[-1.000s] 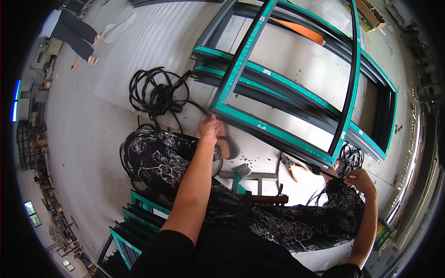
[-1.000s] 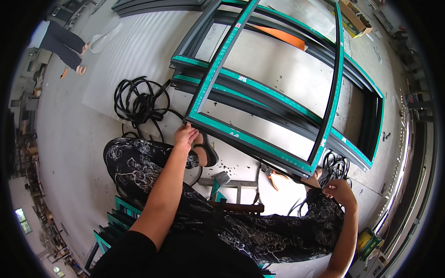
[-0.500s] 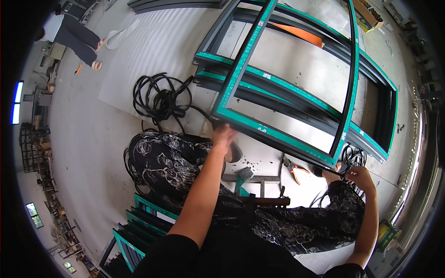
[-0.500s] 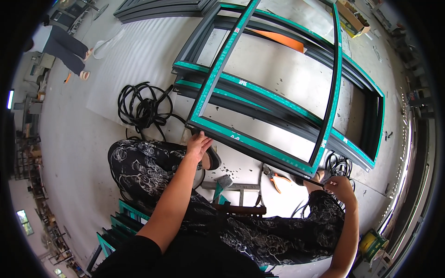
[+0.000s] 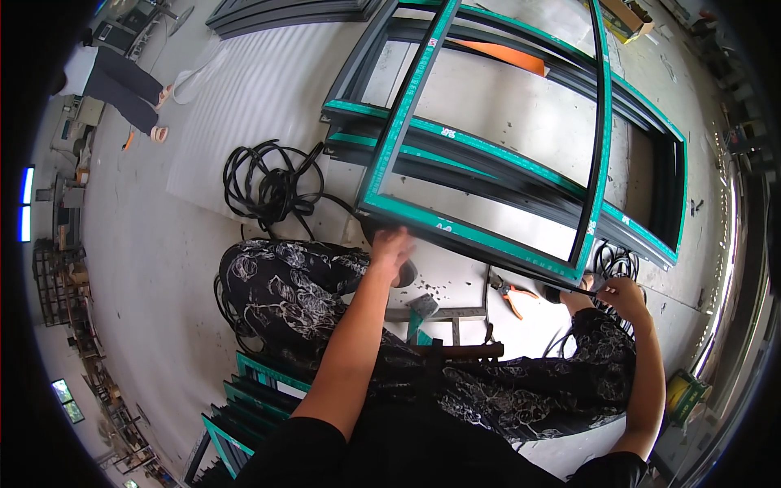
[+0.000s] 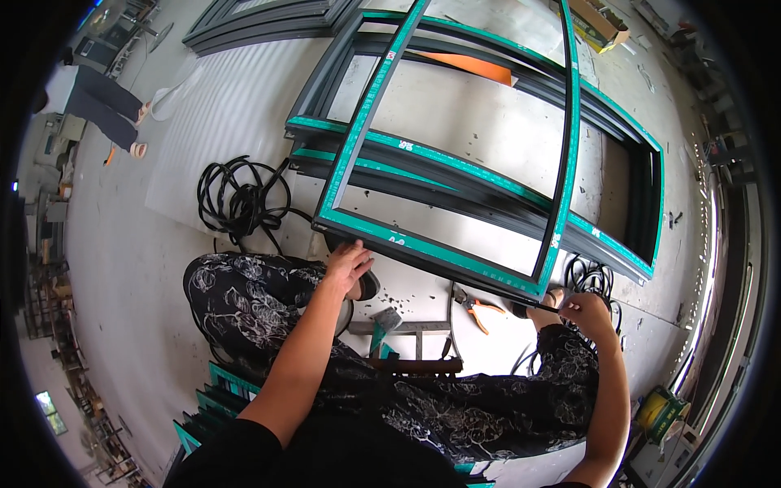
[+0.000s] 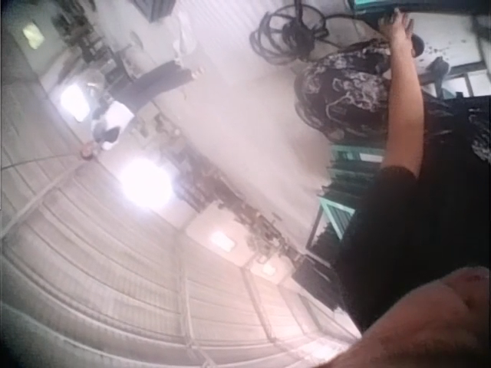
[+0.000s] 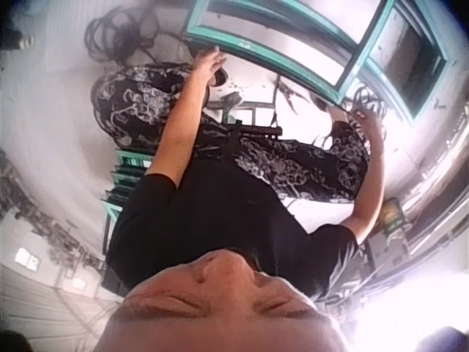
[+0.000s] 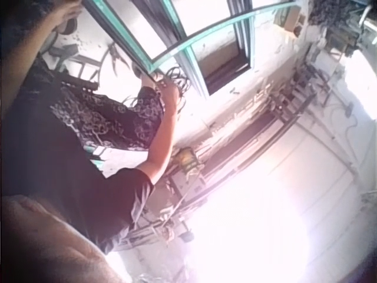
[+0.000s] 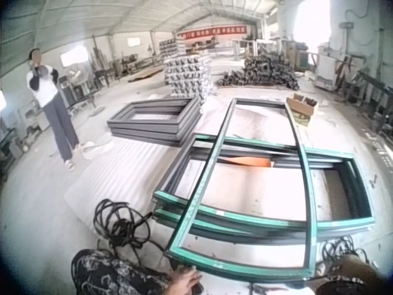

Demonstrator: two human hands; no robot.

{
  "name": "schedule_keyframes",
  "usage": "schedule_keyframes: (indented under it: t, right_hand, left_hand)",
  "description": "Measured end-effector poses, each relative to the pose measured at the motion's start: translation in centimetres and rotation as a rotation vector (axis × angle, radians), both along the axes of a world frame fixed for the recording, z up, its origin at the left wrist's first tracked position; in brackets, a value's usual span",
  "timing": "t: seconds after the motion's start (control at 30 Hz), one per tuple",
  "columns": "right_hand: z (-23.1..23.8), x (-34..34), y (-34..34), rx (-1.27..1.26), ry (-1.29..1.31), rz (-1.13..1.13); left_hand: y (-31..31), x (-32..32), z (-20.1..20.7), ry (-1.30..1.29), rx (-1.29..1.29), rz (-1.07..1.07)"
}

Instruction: The person inserts a black rubber seal into the groove of a metal window frame, using pliers to cut the rubber strip and pressing it into place by hand around the perimeter.

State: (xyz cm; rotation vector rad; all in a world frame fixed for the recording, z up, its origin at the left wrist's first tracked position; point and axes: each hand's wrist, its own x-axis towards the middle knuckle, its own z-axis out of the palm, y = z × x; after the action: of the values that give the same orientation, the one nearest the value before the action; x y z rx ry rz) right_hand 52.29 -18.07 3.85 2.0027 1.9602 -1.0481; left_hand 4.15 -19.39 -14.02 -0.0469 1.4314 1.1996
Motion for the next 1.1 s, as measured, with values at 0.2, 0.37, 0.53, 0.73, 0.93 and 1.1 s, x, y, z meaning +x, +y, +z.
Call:
schedule_keyframes:
  t: [0.2, 0.37, 0.53, 0.73, 0.93, 1.1]
  right_hand:
    - [-0.2, 0.1, -0.5, 0.016, 0.019, 0.032]
    - [0.4, -0.6, -0.3, 0.026, 0.002, 0.025]
    - [0.1, 0.0, -1.0, 0.025, 0.026, 0.026]
    - [0.9, -1.4, -1.0, 0.008, -0.004, 0.046]
    - [1.1, -1.4, -1.2, 0.044, 0.019, 0.068]
    - [0.6, -0.6, -1.7, -0.005, 0.039, 0.020]
  left_hand:
    - [-0.2, 0.5, -0.5, 0.038, -0.025, -0.081]
    - [-0.4, 1.2, -0.1, -0.023, -0.078, -0.179]
    - [-0.2, 3.5, 4.2, -0.076, -0.143, -0.211]
    - [-0.5, 4.0, 0.7, 0.002, -0.140, -0.241]
    - [-0.6, 5.0, -0.3, -0.043, -0.111, -0.302]
    - [-0.7, 7.1, 2.1, -0.139, -0.194, -0.247]
